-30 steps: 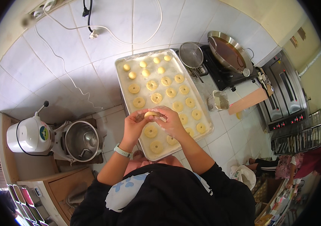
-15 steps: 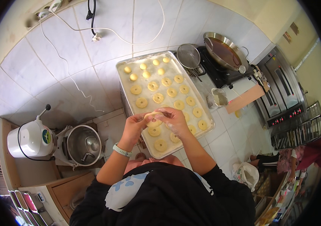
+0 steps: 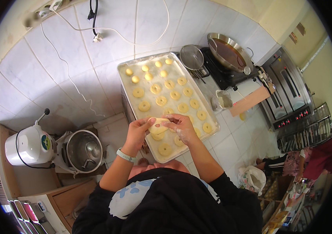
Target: The person shapes dough pieces into rings on a large baking tray by hand, occasionally dipping their fingers into a small container of flour.
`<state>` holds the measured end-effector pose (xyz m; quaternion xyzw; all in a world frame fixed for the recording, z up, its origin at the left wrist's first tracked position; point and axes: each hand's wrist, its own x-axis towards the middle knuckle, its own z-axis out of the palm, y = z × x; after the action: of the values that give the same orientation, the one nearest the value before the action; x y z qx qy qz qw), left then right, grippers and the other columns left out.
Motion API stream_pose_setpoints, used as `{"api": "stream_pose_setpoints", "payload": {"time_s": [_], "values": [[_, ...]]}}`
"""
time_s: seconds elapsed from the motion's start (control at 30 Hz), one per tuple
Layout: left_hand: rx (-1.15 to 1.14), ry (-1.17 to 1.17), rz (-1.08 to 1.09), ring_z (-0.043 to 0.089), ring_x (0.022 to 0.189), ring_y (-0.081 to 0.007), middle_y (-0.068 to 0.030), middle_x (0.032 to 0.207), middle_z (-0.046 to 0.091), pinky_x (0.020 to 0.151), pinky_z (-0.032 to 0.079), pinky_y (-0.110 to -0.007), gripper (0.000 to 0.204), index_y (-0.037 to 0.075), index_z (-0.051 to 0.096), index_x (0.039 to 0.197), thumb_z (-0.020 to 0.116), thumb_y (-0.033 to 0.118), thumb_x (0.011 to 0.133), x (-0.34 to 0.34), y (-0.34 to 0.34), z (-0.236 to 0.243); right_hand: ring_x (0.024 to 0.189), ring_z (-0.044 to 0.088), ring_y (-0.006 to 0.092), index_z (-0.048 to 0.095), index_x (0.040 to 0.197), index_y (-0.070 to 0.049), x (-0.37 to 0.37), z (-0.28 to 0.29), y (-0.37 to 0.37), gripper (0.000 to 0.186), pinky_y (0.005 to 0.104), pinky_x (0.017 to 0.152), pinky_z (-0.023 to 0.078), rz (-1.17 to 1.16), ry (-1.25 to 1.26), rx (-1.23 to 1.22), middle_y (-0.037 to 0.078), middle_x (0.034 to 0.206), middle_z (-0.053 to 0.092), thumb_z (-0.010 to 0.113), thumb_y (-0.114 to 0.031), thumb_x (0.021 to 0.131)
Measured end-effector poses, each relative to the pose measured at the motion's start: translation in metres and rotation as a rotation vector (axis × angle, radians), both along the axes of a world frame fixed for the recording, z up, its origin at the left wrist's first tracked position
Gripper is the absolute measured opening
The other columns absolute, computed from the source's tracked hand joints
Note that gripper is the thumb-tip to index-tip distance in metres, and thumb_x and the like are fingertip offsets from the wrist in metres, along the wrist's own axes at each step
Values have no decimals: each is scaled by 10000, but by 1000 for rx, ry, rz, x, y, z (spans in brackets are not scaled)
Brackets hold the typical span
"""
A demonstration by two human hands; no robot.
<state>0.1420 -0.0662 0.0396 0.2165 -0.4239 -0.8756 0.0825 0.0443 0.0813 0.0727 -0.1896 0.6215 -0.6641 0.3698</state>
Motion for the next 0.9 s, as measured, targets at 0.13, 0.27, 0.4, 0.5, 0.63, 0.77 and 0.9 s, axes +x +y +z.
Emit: {"api": "stream_pose_setpoints", "payload": {"time_s": [0.13,0.27,0.4,0.5,0.63,0.77,0.9], "values": [[16,18,-82,622,765,-130,-88,863,661,700,503,-255,273,-66,631,957,670,170,826,0,2,-1,878,617,136,592,1086,45,9,-9,-2,291,247,795,480,14,152,-7,108,971,643,642,-20,806],[19,9,-44,622,758,-128,-80,849,660,693,501,-250,274,-63,632,928,677,185,821,8,4,-4,875,617,130,589,1087,54,7,-9,7,296,238,792,475,25,62,-11,101,949,648,642,-20,805],[-27,-51,-174,615,760,-133,-80,826,659,717,481,-258,276,-55,626,948,663,193,833,14,4,0,884,617,136,588,1088,60,13,-2,7,300,245,799,476,79,106,30,101,958,646,642,-17,803],[-19,-43,-53,614,753,-131,-79,816,658,681,477,-253,297,-57,629,951,675,207,822,18,10,1,890,617,141,590,1084,60,10,-2,11,294,251,801,477,81,32,26,102,969,644,640,-17,805],[-38,-65,-80,613,739,-131,-78,809,657,661,474,-246,299,-57,635,934,682,213,816,17,10,0,896,613,140,595,1074,58,16,-10,9,285,253,805,476,89,135,25,105,984,641,645,-32,808],[-33,-72,-44,622,746,-134,-96,844,655,663,493,-238,330,-79,627,944,685,220,818,22,9,-1,892,611,137,598,1070,53,17,-8,15,280,258,807,476,63,47,16,106,986,641,648,-36,809],[-12,-78,-126,617,725,-136,-93,829,659,675,481,-246,309,-63,635,920,691,220,809,18,14,2,866,612,133,591,1095,50,19,-12,15,315,254,809,470,23,99,48,96,973,646,661,-43,802]]}}
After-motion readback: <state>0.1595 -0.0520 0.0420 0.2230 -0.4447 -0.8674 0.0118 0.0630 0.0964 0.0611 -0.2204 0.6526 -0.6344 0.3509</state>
